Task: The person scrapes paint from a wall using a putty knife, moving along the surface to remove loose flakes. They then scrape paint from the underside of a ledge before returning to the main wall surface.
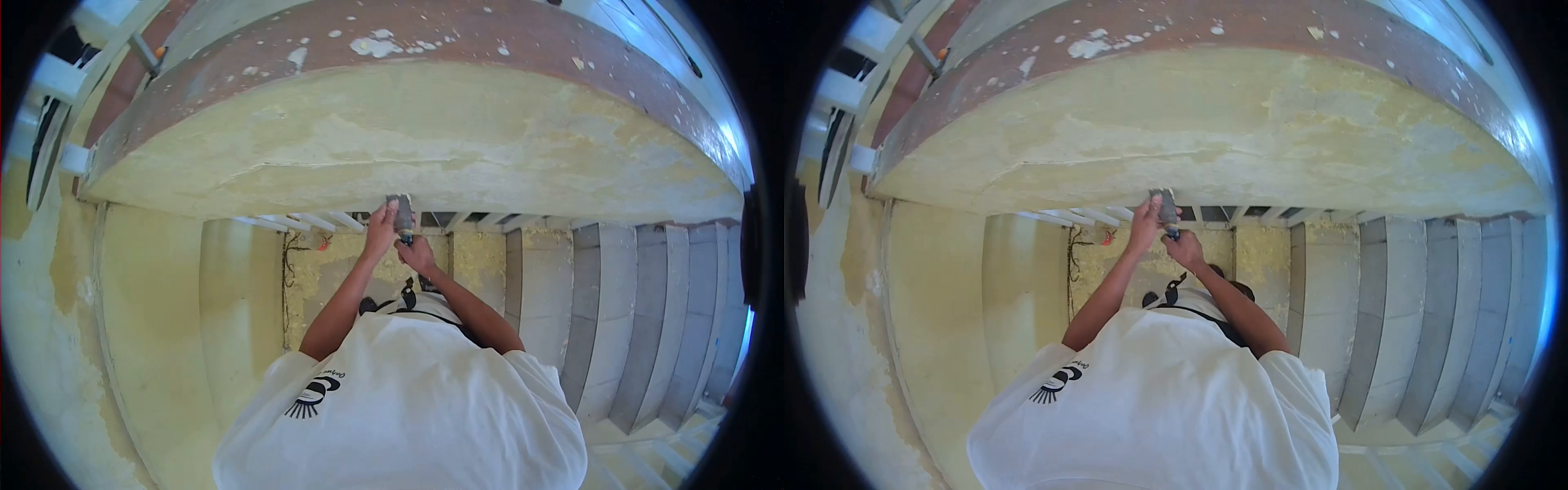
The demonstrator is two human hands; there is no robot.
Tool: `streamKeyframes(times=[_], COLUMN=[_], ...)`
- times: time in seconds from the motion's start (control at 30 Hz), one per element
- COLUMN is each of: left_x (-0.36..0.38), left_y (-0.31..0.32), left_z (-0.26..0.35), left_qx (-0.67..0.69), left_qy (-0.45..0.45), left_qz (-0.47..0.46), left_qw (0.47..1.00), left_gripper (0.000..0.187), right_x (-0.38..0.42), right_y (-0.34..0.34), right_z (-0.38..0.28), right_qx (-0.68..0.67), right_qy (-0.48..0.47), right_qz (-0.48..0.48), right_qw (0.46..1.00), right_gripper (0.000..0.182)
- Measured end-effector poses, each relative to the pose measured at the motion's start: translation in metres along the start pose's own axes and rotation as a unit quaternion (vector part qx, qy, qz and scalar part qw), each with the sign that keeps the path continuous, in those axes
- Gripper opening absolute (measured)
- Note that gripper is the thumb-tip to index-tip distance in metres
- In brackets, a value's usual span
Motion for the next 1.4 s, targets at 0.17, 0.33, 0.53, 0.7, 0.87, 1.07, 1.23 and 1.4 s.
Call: streamKeyframes(times=[0.17, 0.33, 0.53, 0.7, 0.87, 1.07, 1.23, 1.4], left_x=[-0.001, 0.004, -0.001, -0.015, -0.035, -0.048, -0.042, -0.037], left_y=[0.002, 0.011, 0.014, 0.042, 0.065, 0.075, 0.083, 0.077], left_z=[-0.006, 0.039, -0.04, -0.056, -0.093, -0.126, -0.088, -0.106], left_qx=[-0.036, -0.031, -0.026, -0.102, -0.12, -0.277, -0.275, -0.256], left_qy=[-0.016, 0.029, -0.068, -0.04, -0.03, -0.076, 0.003, -0.085], left_qz=[-0.027, -0.032, -0.014, -0.067, -0.082, -0.118, -0.058, -0.075], left_qw=[0.999, 0.999, 0.997, 0.992, 0.989, 0.951, 0.96, 0.96], left_gripper=[0.051, 0.05, 0.051, 0.056, 0.058, 0.057, 0.059, 0.059], right_x=[-0.002, 0.004, 0.003, 0.001, 0.007, 0.01, -0.014, -0.005], right_y=[0.001, -0.017, -0.001, -0.031, -0.05, -0.077, -0.075, -0.064], right_z=[0.007, -0.027, 0.048, 0.072, 0.093, 0.118, 0.119, 0.13], right_qx=[0.021, 0.009, -0.019, -0.042, -0.07, -0.033, -0.052, -0.072], right_qy=[0.016, -0.016, 0.079, 0.104, 0.144, 0.201, 0.131, 0.16], right_qz=[-0.003, 0.044, -0.069, 0.012, 0.009, -0.009, 0.002, -0.05], right_qw=[1.0, 0.999, 0.994, 0.994, 0.987, 0.979, 0.99, 0.983], right_gripper=[0.034, 0.034, 0.035, 0.036, 0.033, 0.037, 0.036, 0.037])
Point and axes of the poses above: each hand's wrist, its own x-axis away from the middle knuckle, its own y-axis out of the palm, z = x × y, the point moved 10 cm from there along -x, towards the middle knuckle
